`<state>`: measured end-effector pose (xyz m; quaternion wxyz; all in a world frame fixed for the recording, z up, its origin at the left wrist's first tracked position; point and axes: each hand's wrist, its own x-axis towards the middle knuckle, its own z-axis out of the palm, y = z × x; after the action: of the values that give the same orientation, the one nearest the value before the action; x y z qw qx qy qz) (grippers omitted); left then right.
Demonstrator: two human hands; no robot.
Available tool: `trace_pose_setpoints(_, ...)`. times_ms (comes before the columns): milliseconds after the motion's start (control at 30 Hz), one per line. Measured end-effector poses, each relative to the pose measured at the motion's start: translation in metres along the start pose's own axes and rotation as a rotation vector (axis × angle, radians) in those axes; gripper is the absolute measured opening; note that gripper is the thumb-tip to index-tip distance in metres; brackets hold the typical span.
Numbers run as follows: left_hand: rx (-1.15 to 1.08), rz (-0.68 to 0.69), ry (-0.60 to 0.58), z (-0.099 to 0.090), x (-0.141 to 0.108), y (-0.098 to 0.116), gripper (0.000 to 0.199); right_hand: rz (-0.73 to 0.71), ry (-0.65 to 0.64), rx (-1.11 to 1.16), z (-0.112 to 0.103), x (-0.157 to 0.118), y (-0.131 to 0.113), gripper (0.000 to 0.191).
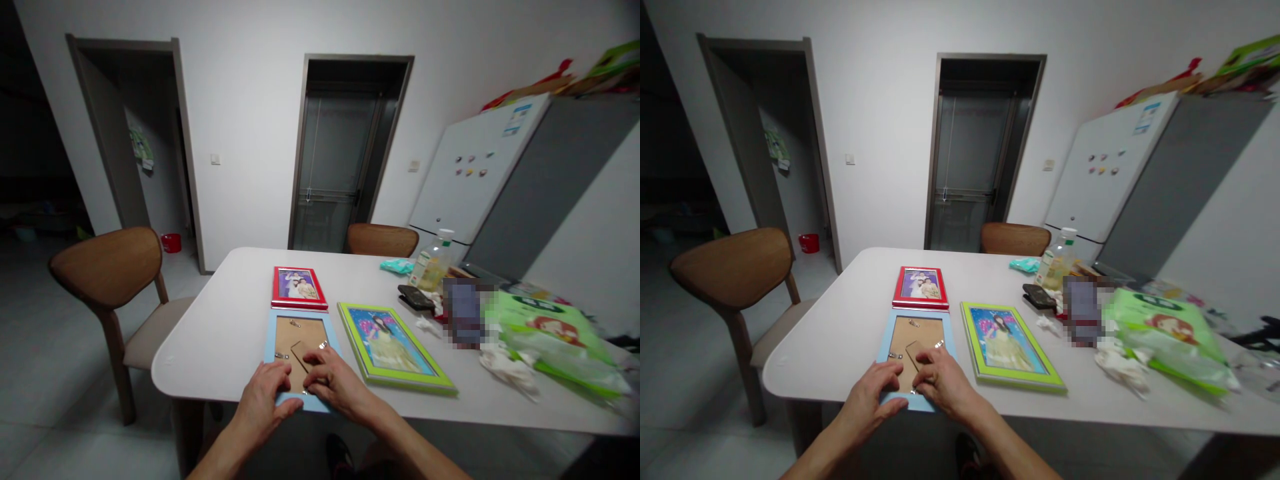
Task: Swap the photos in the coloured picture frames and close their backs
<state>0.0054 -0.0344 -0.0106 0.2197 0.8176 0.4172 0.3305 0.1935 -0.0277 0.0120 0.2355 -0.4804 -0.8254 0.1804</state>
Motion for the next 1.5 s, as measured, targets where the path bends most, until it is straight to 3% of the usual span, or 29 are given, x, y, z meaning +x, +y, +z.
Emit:
trace_pose_setpoints(267, -0.007, 0.004, 0.031, 0.0, 0.0, 0.0, 0.022, 0.014, 0.082, -0.04, 0.007, 0.008, -0.001, 0.011)
trace_pose_setpoints(567, 0.011, 0.032, 0.064, 0.002, -0.001, 0.001, 0.018, 0.086, 0.139, -0.132, 0.025, 0.055, -0.009, 0.016)
trace_pose_setpoints(800, 0.015, 0.0, 0.064, 0.001, 0.001, 0.001, 0.019, 0.123, 0.195, -0.2, 0.035, 0.066, -0.008, 0.015)
trace_pose_setpoints(1267, -0.011, 0.005, 0.066, 0.002, 0.0, -0.001, 0.023, 0.318, 0.25, -0.297, 0.021, 0.093, 0.024, 0.027)
trace_pose_setpoints(1367, 0.001, 0.017, 0.069, 0.003, 0.001, -0.001, 0.024, 0.313, 0.243, -0.296, 0.019, 0.089, 0.021, 0.026)
trace_pose_setpoints(1500, -0.015, 0.017, 0.08, 0.002, 0.0, 0.0, 0.022, 0.237, 0.252, -0.271, 0.009, 0.059, 0.012, 0.03)
